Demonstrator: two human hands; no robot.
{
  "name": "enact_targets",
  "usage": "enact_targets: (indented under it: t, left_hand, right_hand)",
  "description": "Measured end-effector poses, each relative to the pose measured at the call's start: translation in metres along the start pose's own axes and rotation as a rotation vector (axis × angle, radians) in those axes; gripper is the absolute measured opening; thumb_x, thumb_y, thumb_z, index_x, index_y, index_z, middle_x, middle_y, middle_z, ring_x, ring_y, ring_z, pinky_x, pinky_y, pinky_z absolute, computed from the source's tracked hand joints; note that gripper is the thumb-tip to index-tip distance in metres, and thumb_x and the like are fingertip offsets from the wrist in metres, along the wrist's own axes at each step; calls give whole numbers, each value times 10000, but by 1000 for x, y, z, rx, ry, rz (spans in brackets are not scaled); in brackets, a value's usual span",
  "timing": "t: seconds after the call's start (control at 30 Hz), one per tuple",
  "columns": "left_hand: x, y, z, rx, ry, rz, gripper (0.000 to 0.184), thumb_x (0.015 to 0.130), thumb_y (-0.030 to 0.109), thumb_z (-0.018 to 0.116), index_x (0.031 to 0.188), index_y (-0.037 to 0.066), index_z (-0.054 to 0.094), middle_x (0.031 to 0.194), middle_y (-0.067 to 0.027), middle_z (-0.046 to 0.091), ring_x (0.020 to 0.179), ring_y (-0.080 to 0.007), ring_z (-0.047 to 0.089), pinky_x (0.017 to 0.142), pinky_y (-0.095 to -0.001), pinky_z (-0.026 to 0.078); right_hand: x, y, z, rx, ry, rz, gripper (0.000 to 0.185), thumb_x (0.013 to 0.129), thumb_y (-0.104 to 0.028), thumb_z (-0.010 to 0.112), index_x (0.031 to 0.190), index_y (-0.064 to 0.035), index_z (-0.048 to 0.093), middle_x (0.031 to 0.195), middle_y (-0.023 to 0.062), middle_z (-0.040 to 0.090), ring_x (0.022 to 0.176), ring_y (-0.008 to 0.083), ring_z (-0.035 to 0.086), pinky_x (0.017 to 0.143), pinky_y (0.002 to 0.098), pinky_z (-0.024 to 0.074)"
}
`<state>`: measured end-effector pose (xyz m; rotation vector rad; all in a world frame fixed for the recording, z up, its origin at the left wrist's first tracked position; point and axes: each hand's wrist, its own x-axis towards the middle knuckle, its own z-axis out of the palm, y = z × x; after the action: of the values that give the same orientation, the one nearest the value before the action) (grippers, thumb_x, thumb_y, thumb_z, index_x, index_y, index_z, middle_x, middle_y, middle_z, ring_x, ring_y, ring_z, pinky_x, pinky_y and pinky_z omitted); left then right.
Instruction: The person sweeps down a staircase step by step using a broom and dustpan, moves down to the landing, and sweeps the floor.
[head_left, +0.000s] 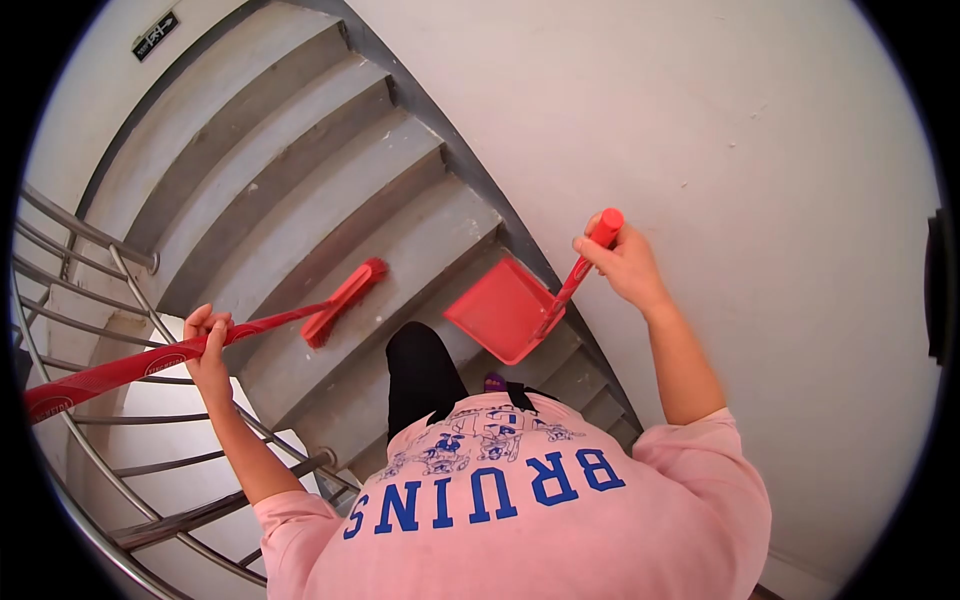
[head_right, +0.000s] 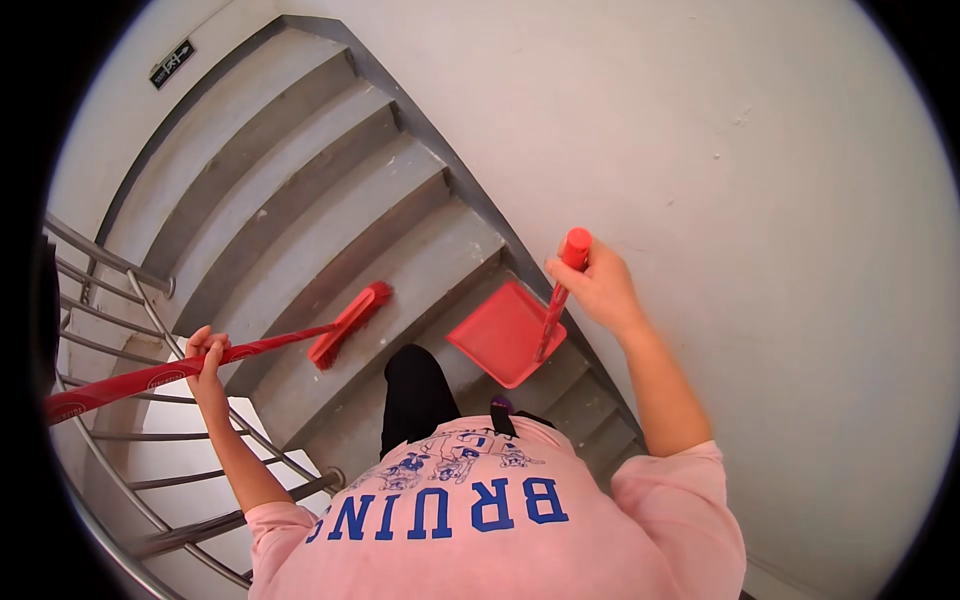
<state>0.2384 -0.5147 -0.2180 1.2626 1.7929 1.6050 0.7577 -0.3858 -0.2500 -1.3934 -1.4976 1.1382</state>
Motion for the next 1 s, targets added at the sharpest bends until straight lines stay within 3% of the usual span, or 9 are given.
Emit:
enact_targets:
  t: [0.2, 0.77, 1.0]
  left_hand:
    - [-4, 1, 1, 15, 12, -12, 290, 855, 58, 554, 1133, -7, 500, 944, -100, 602, 905, -173, 572, 874, -315, 438]
    - [-8, 1, 9, -12, -11, -4, 276, 847, 51, 574, 1111, 0, 511, 938, -96, 605, 905, -171, 576, 859, -309, 447]
    - [-13, 14, 29, -59, -36, 87, 201, 862, 14, 568, 1058, 32, 529, 914, -61, 595, 819, -122, 562, 761, -256, 462]
  right_hand:
    - [7, 57, 20, -112, 80, 19, 187, 772, -171, 681, 816, -54, 541, 721, 13, 561, 671, 109, 518, 641, 272, 443]
    - [13, 98, 38, -88, 152, -47, 214, 769, -205, 693, 830, -64, 544, 731, 37, 560, 675, 153, 547, 647, 299, 450]
    - [7, 103, 40, -183, 99, -52, 289, 741, -247, 724, 889, -51, 572, 771, 51, 583, 691, 166, 552, 658, 302, 455]
